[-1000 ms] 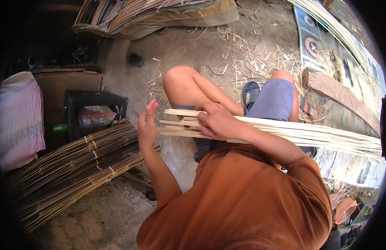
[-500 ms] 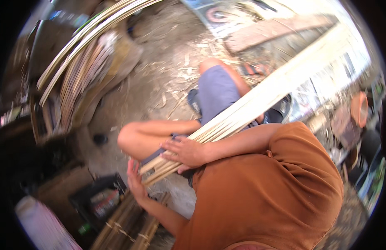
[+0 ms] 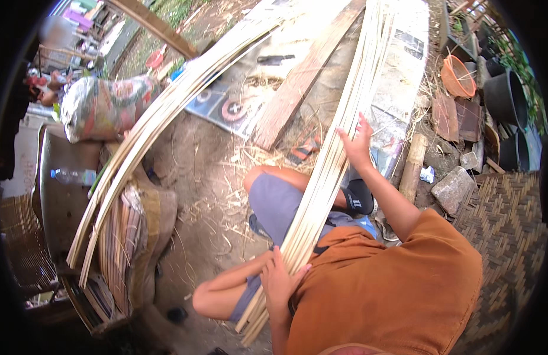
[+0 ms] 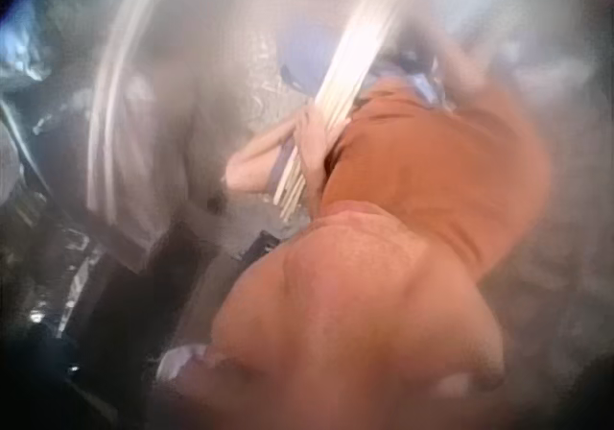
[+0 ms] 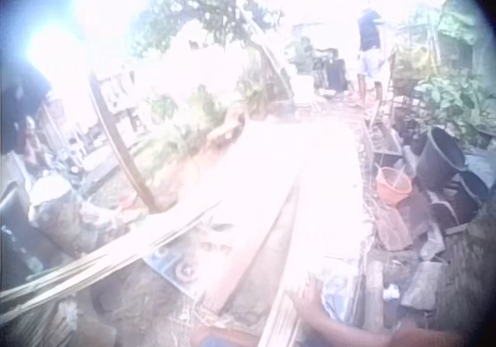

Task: The person splits long bamboo poles into thin strips using a knife and a wooden board. The person repeatedly positions each pole, splits it lengthwise, and then gathers the resulting strips into a bundle.

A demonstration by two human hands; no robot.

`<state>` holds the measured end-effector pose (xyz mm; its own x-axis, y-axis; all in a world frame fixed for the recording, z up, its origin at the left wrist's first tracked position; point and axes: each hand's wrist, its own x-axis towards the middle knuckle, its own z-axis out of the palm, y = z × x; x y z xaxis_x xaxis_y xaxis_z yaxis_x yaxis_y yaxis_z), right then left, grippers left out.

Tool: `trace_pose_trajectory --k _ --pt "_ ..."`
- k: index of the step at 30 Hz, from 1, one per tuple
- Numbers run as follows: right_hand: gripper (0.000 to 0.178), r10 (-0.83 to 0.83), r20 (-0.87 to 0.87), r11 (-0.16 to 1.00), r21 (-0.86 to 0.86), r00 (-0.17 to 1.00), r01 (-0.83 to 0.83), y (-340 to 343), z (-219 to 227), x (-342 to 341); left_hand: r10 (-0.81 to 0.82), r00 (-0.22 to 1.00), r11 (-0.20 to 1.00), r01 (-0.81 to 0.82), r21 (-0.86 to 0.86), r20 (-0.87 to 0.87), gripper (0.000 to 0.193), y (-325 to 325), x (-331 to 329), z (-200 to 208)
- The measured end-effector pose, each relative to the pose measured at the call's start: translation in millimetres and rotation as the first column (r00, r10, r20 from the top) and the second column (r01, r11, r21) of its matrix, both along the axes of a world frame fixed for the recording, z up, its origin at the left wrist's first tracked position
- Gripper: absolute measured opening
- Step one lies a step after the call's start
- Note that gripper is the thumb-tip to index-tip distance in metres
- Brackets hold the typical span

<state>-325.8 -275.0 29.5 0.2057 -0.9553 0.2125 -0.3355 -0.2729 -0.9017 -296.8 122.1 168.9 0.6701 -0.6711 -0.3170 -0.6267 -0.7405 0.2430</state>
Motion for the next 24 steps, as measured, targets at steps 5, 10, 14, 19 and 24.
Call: trace_pose_trajectory --k 5,10,14,19,24 --pt "0.072 -0.409 0.677 0.308 0.733 0.612 -0.607 -30 -58 -30 -0.007 1.000 0.999 0.007 0.050 -0.004 0.100 -5 -4 10" --pt "0.053 -0.345 0.790 0.301 0.605 0.508 -0.737 -28 -35 24 -0.041 0.985 0.990 0.018 0.140 0.167 0.088 -8 -17 34" --pt "0.045 -0.288 0.827 0.341 0.559 0.482 -0.756 -24 46 21 -0.061 0.928 0.990 0.010 0.139 0.367 0.081 22 11 26" --pt "0.035 -0.266 0.818 0.470 0.573 0.511 -0.672 19 131 51 0.000 0.881 0.997 0.033 -0.063 0.472 0.057 56 67 15" --pt "0.034 -0.203 0.887 0.619 0.445 0.415 -0.647 8 194 58 0.059 0.884 0.988 0.014 -0.154 0.463 0.045 42 67 41"
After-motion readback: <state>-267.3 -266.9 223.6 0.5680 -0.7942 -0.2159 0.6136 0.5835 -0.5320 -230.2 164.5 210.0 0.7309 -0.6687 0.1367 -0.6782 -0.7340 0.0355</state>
